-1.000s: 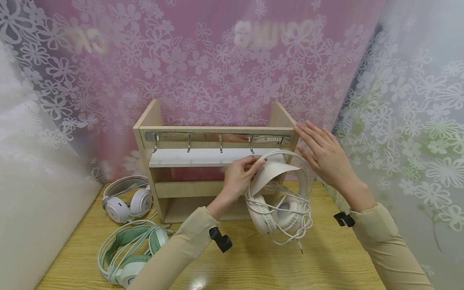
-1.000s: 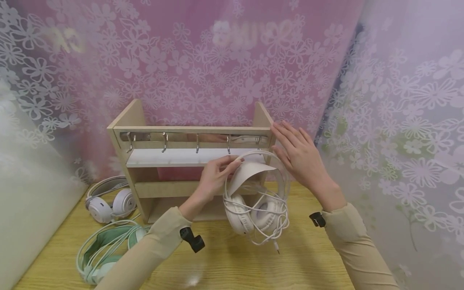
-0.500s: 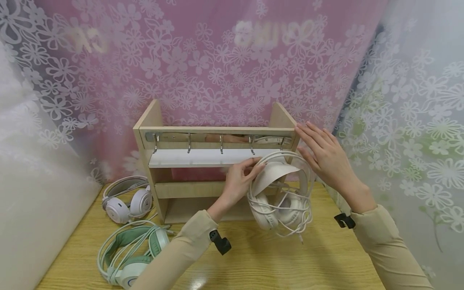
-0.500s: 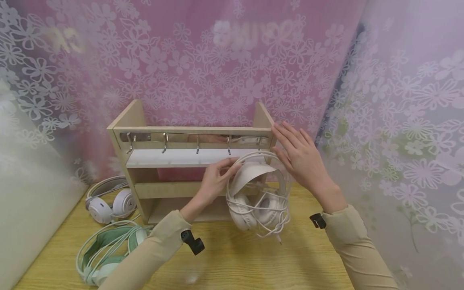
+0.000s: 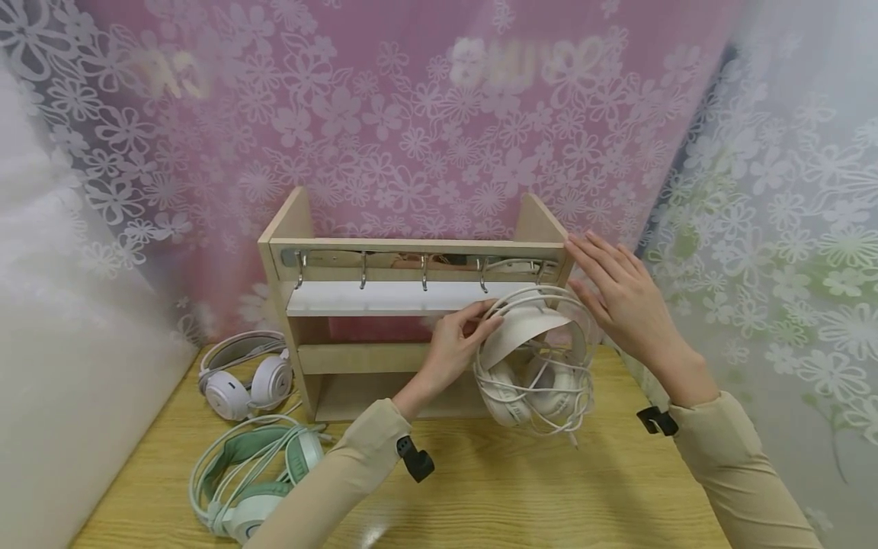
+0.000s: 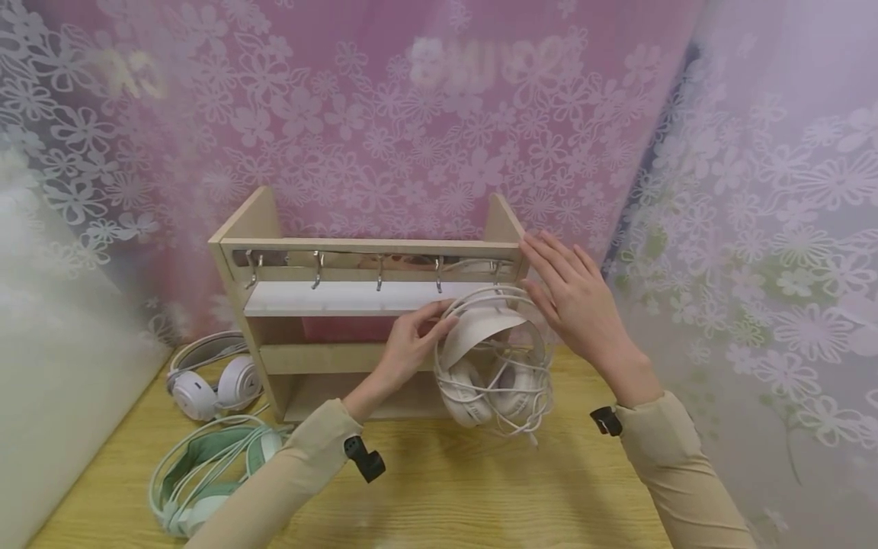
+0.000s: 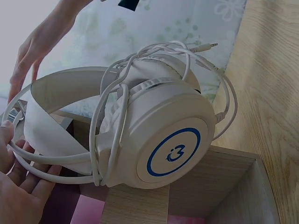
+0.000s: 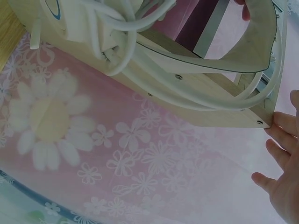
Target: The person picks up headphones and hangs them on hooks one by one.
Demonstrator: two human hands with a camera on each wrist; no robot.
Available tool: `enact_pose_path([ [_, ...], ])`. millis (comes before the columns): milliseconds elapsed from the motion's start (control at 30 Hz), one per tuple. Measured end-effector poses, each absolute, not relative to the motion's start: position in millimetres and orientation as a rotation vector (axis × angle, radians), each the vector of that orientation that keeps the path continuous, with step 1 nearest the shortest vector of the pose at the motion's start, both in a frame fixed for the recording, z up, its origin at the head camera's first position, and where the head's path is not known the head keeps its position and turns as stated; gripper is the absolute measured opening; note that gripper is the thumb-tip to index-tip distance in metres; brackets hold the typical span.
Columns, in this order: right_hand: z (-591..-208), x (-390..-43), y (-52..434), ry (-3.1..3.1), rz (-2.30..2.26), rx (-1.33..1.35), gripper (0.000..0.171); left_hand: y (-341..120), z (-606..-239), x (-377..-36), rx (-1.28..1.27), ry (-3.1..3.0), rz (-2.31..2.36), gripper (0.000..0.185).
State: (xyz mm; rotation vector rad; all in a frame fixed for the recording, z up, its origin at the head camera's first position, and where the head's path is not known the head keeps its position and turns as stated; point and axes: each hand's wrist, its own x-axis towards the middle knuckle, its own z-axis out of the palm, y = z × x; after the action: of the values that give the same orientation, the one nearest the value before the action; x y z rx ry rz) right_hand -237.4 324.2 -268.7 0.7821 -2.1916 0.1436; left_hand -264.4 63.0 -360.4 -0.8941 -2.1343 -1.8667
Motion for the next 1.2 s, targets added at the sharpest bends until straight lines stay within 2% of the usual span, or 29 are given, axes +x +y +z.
enact_pose_path([
  [767, -271, -236, 325, -2.207, 0.184, 0.772, 0.060, 41, -374, -262, -0.892, -2.166, -1.915, 0.045],
  [1200, -273, -238, 323, -2.185, 0.210, 0.770, 0.062, 24, -381, -261, -0.877, -2.163, -1.932, 0.038],
])
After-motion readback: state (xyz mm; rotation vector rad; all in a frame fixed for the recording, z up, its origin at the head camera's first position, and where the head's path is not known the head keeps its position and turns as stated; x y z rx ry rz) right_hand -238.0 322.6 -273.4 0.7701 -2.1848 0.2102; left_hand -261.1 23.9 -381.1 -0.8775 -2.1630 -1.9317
